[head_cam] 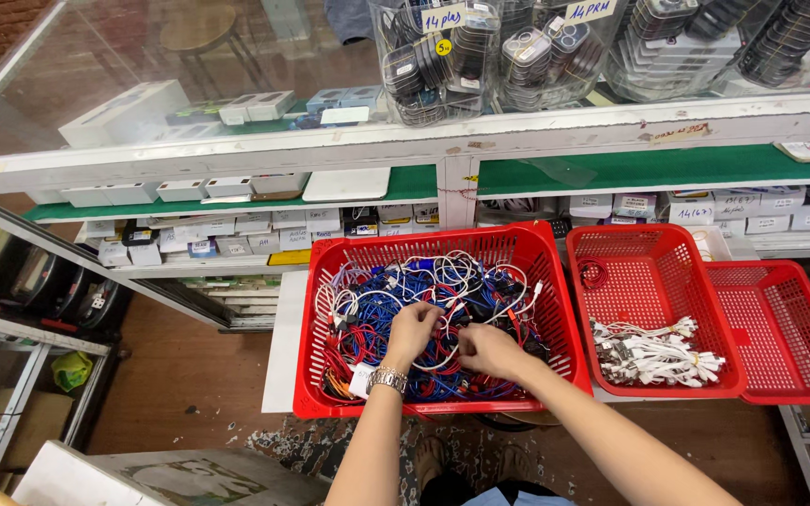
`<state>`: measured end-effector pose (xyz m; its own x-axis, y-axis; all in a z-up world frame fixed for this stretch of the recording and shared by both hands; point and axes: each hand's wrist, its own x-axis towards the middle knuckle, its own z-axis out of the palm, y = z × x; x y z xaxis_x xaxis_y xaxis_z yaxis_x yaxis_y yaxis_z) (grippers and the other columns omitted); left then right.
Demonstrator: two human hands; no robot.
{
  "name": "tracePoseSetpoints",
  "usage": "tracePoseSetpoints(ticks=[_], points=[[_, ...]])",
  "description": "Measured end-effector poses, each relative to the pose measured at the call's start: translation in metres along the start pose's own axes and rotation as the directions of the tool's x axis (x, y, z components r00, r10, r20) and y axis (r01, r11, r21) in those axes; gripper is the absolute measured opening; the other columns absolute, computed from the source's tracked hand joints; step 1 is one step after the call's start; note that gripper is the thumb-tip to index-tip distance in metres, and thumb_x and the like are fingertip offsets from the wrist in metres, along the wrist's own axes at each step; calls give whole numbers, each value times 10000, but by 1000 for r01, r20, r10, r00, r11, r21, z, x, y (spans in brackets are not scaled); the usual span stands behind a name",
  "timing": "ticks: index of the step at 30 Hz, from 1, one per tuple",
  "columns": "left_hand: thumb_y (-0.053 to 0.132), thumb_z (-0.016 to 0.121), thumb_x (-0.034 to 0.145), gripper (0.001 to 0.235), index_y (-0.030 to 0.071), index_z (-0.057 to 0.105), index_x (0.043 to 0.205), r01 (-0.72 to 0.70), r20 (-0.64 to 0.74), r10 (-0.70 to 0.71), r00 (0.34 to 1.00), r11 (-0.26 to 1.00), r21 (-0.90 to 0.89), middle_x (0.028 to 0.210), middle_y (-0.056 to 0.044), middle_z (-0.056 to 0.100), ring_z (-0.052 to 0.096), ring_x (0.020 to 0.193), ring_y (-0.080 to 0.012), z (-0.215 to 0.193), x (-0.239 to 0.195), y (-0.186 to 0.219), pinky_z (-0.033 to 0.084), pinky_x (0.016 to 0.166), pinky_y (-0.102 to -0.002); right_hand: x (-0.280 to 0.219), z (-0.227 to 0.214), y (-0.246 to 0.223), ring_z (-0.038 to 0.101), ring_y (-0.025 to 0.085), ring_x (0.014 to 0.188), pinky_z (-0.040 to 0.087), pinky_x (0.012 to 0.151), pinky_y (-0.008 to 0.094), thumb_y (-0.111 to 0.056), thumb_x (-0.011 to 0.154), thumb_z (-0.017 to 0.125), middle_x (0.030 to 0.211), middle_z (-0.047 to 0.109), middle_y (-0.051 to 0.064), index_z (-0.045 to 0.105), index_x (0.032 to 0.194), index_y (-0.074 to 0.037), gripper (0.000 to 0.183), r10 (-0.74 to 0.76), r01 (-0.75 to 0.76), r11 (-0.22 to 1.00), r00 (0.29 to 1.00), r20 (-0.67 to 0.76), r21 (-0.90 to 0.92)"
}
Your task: The person sorts tangled charging cables from a red basket, untangling and separating white cables into a second basket while leaving other colors in the first. The person handles the cables by hand, repeatedly picking, untangling, and placing them into the appropriate basket.
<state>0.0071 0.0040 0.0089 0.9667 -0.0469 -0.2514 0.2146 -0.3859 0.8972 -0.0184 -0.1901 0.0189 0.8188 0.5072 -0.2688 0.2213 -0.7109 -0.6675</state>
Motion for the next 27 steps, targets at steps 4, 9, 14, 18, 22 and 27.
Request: tracePoseSetpoints(ticks=[4,9,14,18,22,27], points=[[264,594,993,293,68,762,1131,101,237,-14,971,927,-360,992,5,804,752,859,-111,-4,-1,13,607,749,-281,14,-47,14,706,158,797,590,767,316,-233,902,750,894,760,55,679,960,-38,216,172,-198,792,980,100,577],[168,715,942,267,23,747,1165,50,264,94,960,871,-489,1039,-91,780,736,928,-150,3,-4,47,619,839,-311,9,-83,11,677,123,800,572,771,295,-204,911,747,887,735,36,700,1001,-28,203,106,18,708,986,-132,706],[106,717,932,248,-12,734,1150,36,220,115,969,812,-583,1052,-105,776,738,929,-155,7,-5,69,621,852,-321,-7,-91,-1,686,97,850,579,797,278,-212,925,698,929,717,7,688,1049,-38,213,152,155,447,957,-245,881],[88,706,929,229,-22,718,1129,38,195,130,972,734,-678,1052,-105,759,736,926,-172,18,1,74,631,848,-346,-23,-87,-5,683,101,822,568,758,266,-188,889,724,900,720,14,672,1056,-55,220,149,211,599,918,-367,772],[92,694,928,226,-7,705,1132,50,222,153,963,707,-705,1060,-102,760,736,947,-166,28,5,75,628,850,-328,-29,-87,-5,678,110,778,563,713,271,-172,885,750,844,718,15,686,1016,-41,197,160,180,772,873,-460,610],[75,718,940,189,-13,699,1106,112,308,103,946,786,-608,1023,-84,740,710,916,-141,31,6,77,608,813,-295,-41,-113,-11,706,124,783,575,710,290,-153,907,721,848,739,29,679,986,-33,150,66,156,884,891,-449,440]])
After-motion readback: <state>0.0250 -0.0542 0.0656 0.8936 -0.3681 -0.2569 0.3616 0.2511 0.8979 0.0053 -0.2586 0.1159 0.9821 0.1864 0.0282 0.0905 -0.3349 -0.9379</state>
